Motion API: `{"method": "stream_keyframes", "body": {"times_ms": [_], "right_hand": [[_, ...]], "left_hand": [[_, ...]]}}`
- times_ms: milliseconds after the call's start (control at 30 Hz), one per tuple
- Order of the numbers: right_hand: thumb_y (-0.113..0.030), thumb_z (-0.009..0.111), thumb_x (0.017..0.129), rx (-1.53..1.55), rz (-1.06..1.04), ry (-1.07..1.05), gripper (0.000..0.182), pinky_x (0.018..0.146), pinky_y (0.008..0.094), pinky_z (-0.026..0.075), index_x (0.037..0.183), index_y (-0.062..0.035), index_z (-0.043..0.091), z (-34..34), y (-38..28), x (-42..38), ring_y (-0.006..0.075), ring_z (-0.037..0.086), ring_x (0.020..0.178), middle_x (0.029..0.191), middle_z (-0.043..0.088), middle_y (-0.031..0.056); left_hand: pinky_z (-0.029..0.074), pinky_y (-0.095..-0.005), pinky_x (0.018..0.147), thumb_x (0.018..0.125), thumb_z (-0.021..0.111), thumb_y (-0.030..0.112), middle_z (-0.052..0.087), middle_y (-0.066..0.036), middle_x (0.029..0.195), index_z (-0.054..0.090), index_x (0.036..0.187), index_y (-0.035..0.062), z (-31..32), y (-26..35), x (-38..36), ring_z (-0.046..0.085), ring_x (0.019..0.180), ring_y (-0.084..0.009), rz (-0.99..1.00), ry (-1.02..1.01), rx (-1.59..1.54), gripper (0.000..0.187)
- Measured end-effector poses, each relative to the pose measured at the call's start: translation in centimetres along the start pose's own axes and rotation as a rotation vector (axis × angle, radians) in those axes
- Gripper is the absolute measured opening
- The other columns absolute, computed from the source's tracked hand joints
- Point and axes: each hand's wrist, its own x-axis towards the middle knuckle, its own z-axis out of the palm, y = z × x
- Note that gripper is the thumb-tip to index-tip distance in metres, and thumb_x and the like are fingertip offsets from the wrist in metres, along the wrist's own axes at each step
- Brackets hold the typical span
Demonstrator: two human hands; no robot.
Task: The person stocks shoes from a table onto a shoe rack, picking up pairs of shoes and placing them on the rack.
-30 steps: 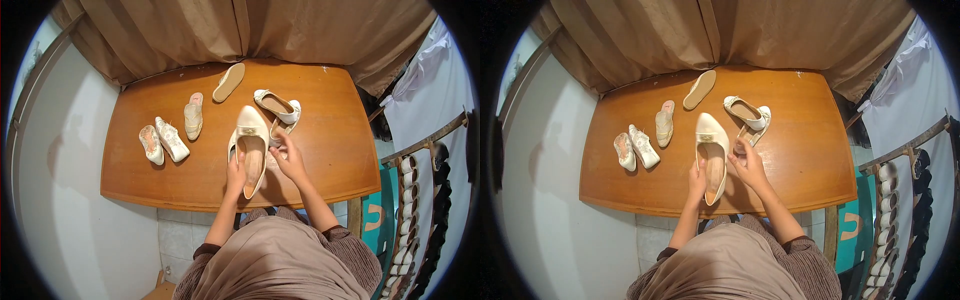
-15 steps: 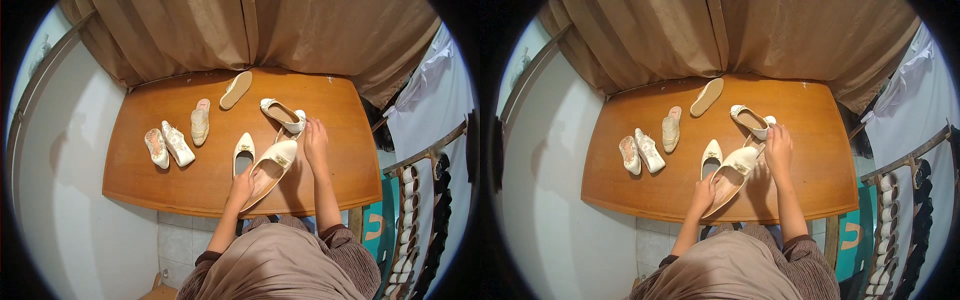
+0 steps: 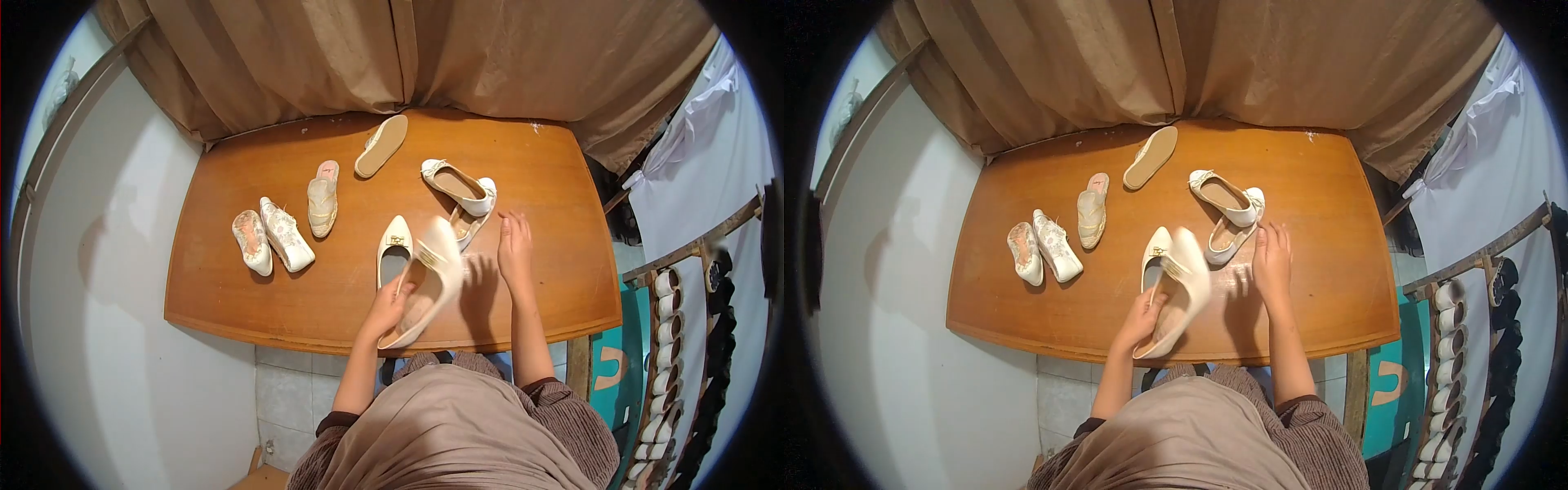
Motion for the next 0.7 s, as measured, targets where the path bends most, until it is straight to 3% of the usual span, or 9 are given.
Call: {"method": "stream_keyframes", "body": {"times_ms": [33,67,133,233,333,400,500,600,700], "right_hand": [[-0.030,0.034,0.095,0.316,0.141,-0.131,0.041,0.102,0.0420,0.029,0.114,0.0009,0.053,-0.4,0.0,-0.2,0.0398,0.039,0.120,0.123,0.048,0.0213],[-0.030,0.034,0.095,0.315,0.142,-0.130,0.041,0.102,0.0420,0.029,0.114,0.0009,0.053,-0.2,-0.3,-0.8,0.0398,0.039,0.120,0.123,0.048,0.0213],[-0.034,0.036,0.095,0.447,0.008,-0.048,0.048,0.103,0.0415,0.027,0.125,0.0019,0.042,0.9,-2.0,-2.6,0.0384,0.038,0.122,0.128,0.044,0.0221],[-0.037,0.036,0.093,0.396,-0.249,-0.112,0.060,0.107,0.0403,0.021,0.135,0.0049,0.025,1.9,-5.5,-4.3,0.0370,0.028,0.129,0.138,0.029,0.0247],[-0.037,0.036,0.093,0.259,-0.352,-0.194,0.066,0.109,0.0396,0.015,0.137,0.0070,0.014,3.9,-7.1,-5.9,0.0383,0.017,0.133,0.143,0.018,0.0268],[-0.037,0.035,0.093,0.155,-0.420,-0.232,0.070,0.109,0.0396,0.012,0.139,0.0077,0.006,5.1,-6.8,-7.0,0.0392,0.012,0.135,0.144,0.012,0.0274],[-0.047,0.029,0.093,0.688,-0.265,-0.717,0.082,0.110,0.0380,0.006,0.136,0.0083,-0.015,5.8,-5.7,-9.5,0.0390,0.004,0.136,0.147,0.000,0.0253],[-0.041,0.031,0.094,0.649,-0.382,-0.743,0.076,0.110,0.0397,0.008,0.138,0.0061,-0.011,5.0,-5.6,-9.4,0.0390,0.006,0.136,0.147,0.005,0.0245],[-0.036,0.036,0.092,0.650,-0.374,-0.556,0.074,0.110,0.0437,0.009,0.139,0.0052,-0.003,4.1,-6.7,-8.1,0.0403,0.008,0.135,0.147,0.009,0.0235]], "left_hand": [[0.047,-0.0362,0.074,0.092,0.045,0.019,0.064,-0.021,0.092,0.053,0.113,0.0001,0.1,-0.6,0.2,0.062,0.084,-0.0298,-0.066,0.082,-0.077,0.029],[0.046,-0.0339,0.076,0.093,0.045,0.021,0.064,-0.019,0.096,0.053,0.113,-0.0011,0.3,-1.2,0.3,0.062,0.087,-0.0268,-0.134,0.163,-0.153,0.031],[0.046,-0.0380,0.076,0.094,0.042,0.023,0.061,-0.023,0.098,0.052,0.111,-0.0018,0.6,-0.5,0.7,0.061,0.088,-0.0334,-0.098,0.226,-0.122,0.031],[0.045,-0.0448,0.075,0.095,0.039,0.023,0.058,-0.029,0.095,0.050,0.106,-0.0022,1.9,0.7,0.8,0.055,0.091,-0.0449,-0.118,0.327,0.020,0.029],[0.045,-0.0448,0.073,0.095,0.039,0.023,0.057,-0.030,0.094,0.050,0.107,-0.0017,3.5,2.6,0.7,0.055,0.090,-0.0459,-0.027,0.360,0.018,0.029],[0.045,-0.0431,0.075,0.095,0.040,0.023,0.059,-0.027,0.094,0.050,0.107,-0.0019,3.7,1.8,1.3,0.058,0.089,-0.0406,-0.056,0.433,-0.030,0.029],[0.045,-0.0352,0.081,0.097,0.037,0.020,0.059,-0.013,0.100,0.049,0.111,-0.0043,0.8,-0.6,2.6,0.057,0.089,-0.0203,-0.173,0.537,-0.477,0.031],[0.046,-0.0312,0.080,0.098,0.032,0.015,0.057,-0.013,0.106,0.043,0.118,-0.0035,-2.1,3.0,2.3,0.056,0.092,-0.0182,-0.268,0.614,-0.632,0.030],[0.047,-0.0310,0.079,0.097,0.034,0.015,0.055,-0.012,0.104,0.040,0.119,-0.0021,-2.0,2.1,2.1,0.056,0.090,-0.0175,-0.195,0.647,-0.594,0.029]]}}
